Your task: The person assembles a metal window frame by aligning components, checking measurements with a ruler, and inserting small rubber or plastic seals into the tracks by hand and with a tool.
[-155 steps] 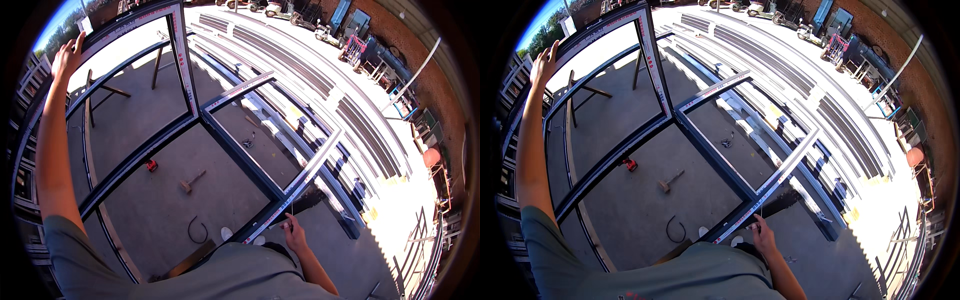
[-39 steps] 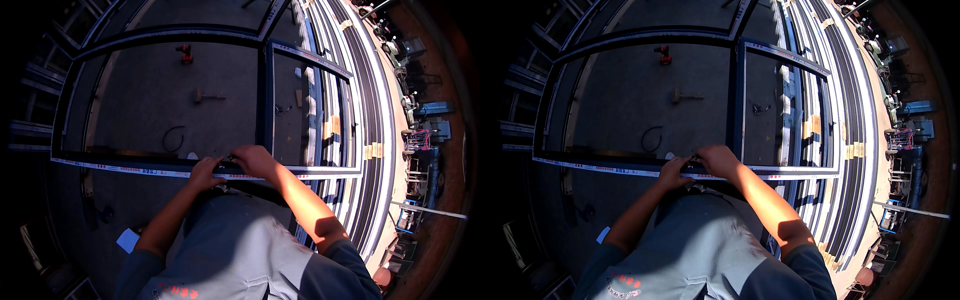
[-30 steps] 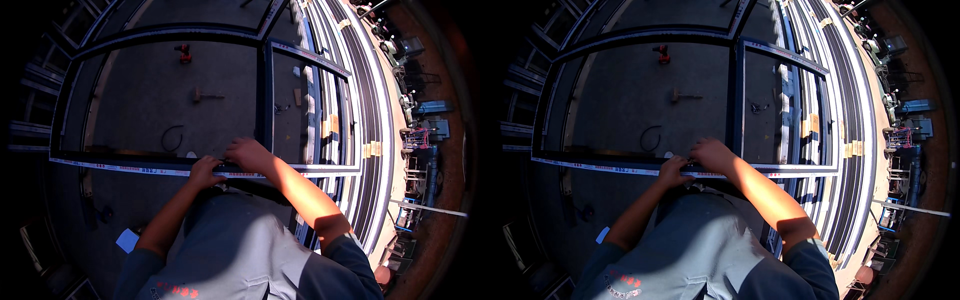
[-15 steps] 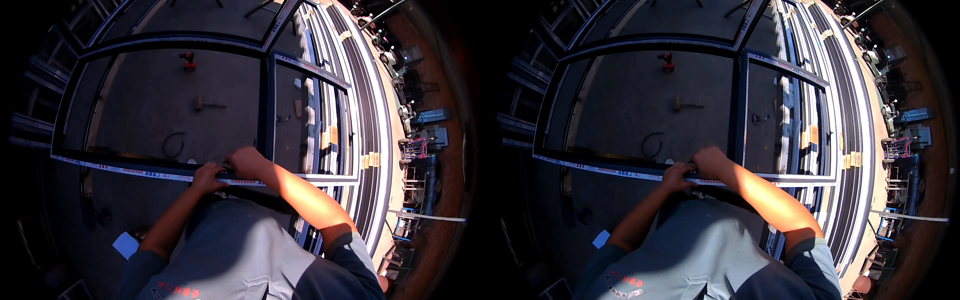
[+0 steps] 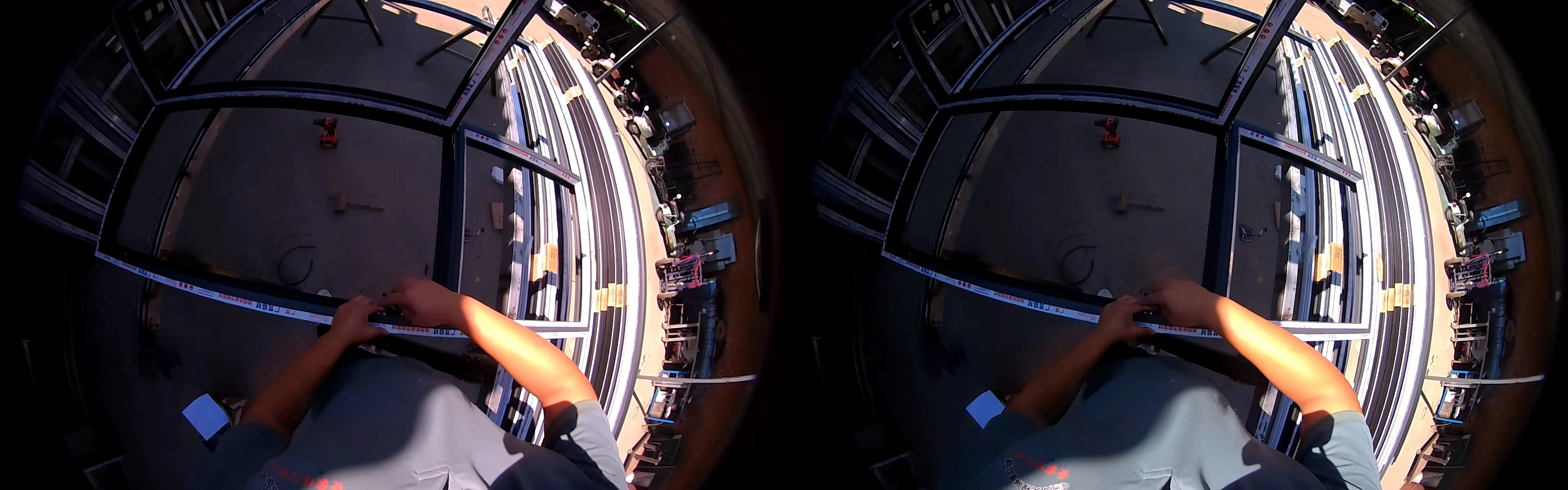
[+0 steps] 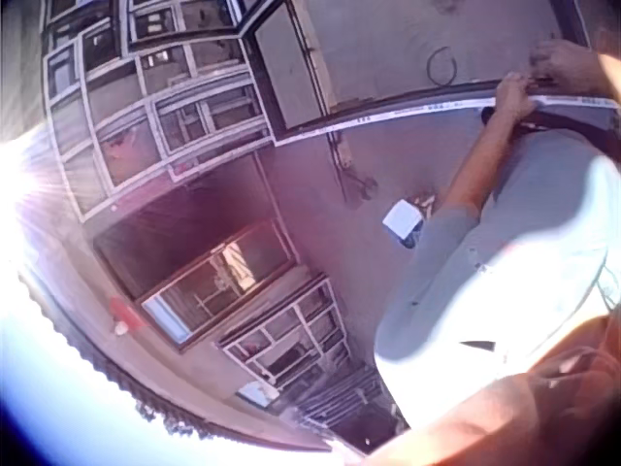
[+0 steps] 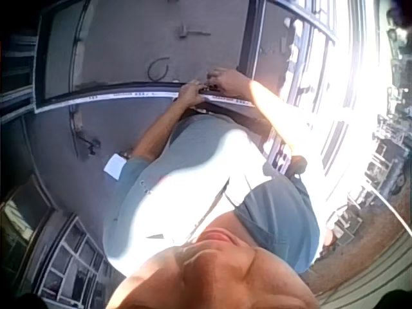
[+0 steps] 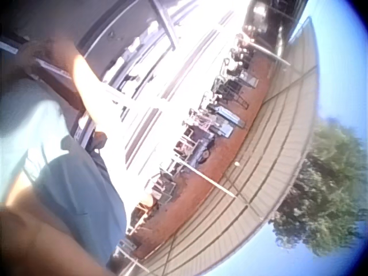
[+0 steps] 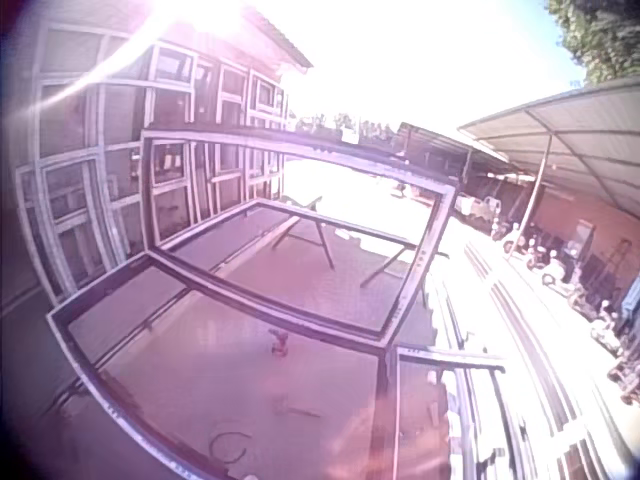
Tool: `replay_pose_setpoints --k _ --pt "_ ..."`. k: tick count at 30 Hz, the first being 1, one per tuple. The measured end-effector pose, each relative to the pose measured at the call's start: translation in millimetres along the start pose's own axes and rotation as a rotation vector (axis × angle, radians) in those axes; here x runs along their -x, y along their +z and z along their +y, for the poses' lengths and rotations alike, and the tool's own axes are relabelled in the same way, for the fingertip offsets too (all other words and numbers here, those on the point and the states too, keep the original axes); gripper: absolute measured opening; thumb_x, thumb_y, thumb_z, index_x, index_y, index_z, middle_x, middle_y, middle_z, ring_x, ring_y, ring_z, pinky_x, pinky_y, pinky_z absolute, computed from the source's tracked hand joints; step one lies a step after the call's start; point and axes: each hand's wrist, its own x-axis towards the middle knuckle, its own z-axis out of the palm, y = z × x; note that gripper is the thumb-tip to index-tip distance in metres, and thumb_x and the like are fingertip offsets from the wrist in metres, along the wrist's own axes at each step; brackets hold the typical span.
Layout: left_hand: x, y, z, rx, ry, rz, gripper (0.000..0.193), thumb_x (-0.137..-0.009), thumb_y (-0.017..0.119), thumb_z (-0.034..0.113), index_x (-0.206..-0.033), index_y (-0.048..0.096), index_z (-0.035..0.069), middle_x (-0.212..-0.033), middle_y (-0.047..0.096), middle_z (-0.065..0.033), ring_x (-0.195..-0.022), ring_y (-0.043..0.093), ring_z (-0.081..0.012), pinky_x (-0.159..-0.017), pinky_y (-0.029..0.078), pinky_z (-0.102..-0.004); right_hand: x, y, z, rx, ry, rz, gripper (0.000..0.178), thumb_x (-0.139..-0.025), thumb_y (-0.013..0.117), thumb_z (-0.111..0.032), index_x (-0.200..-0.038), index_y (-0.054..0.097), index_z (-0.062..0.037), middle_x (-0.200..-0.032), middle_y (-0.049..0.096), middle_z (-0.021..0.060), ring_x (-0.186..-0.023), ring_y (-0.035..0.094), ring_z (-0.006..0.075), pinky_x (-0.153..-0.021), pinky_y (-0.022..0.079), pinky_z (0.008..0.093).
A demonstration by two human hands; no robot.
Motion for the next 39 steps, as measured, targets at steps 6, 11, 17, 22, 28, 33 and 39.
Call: replay_pose_setpoints --k 6,11,17,22,28,33,39 --pt "1.5 -6.8 3.9 0.008 0.019 -0.008 0.062 -0.074 0.088 0.052 -0.125 0.078 0.016 -0.121 0.070 -0.0067 -0.123 0.063 -0.0278 -0.104 0.053 -0.0425 -8.7 -24.1 -8.1 0.395 -0.264 -0.129 0.040 -0.086 0.078 -0.014 -0.126 0.078 -0.0143 -0.135 0.066 0.0091 -0.137 0.055 0.0291 -0.113 0.046 0.0459" --pt "-1.2 1.1 -4.8 0.035 0.039 -0.002 0.060 -0.074 0.089 0.049 -0.124 0.078 0.017 -0.121 0.070 -0.0077 -0.122 0.063 -0.0287 -0.103 0.053 -0.0429 -22.0 -19.9 -19.7 0.453 -0.114 -0.188 0.042 -0.089 0.078 -0.023 -0.130 0.075 -0.0147 -0.114 0.073 0.0095 -0.116 0.068 0.0301 -0.097 0.054 0.0450" --pt "7.5 -13.3 6.0 0.009 0.007 -0.022 0.058 -0.074 0.089 0.048 -0.123 0.078 0.018 -0.119 0.070 -0.0081 -0.123 0.063 -0.0286 -0.102 0.054 -0.0436 -35.1 1.6 -34.6 0.337 0.124 0.029 0.053 -0.091 0.072 -0.033 -0.141 0.067 -0.0154 -0.092 0.076 0.0159 -0.085 0.074 0.0387 -0.078 0.059 0.0501" --pt "2.9 -2.4 2.3 0.011 0.041 -0.010 0.059 -0.075 0.089 0.049 -0.124 0.078 0.017 -0.119 0.070 -0.0074 -0.123 0.063 -0.0281 -0.102 0.054 -0.0434 -36.6 27.1 -10.3 0.085 0.363 0.255 0.058 -0.092 0.068 -0.033 -0.146 0.063 -0.0131 -0.081 0.074 0.0196 -0.076 0.073 0.0436 -0.081 0.058 0.0547" --pt "6.2 -5.6 2.2 0.017 0.039 0.020 0.058 -0.074 0.089 0.047 -0.123 0.078 0.017 -0.119 0.070 -0.0070 -0.122 0.064 -0.0274 -0.102 0.055 -0.0428 -19.6 -31.5 -20.9 0.410 -0.254 0.096 0.057 -0.087 0.080 -0.033 -0.140 0.068 -0.0143 -0.132 0.071 0.0107 -0.131 0.061 0.0326 -0.100 0.055 0.0467" --pt "4.6 -0.4 -2.4 0.019 0.055 0.018 0.060 -0.077 0.087 0.051 -0.124 0.077 0.015 -0.120 0.070 -0.0076 -0.122 0.063 -0.0283 -0.101 0.054 -0.0427 -31.8 -53.0 -15.6 0.620 -0.486 -0.191 0.040 -0.091 0.078 -0.035 -0.122 0.073 -0.0096 -0.134 0.069 0.0089 -0.134 0.057 0.0276 -0.098 0.053 0.0419" --pt "6.3 -2.1 -0.1 0.023 0.063 0.043 0.056 -0.075 0.089 0.047 -0.121 0.079 0.017 -0.118 0.071 -0.0067 -0.122 0.063 -0.0269 -0.102 0.054 -0.0424 -33.7 -2.5 -28.3 0.507 0.006 -0.150 0.035 -0.098 0.067 -0.035 -0.120 0.070 -0.0085 -0.087 0.076 0.0158 -0.088 0.074 0.0365 -0.078 0.057 0.0491"
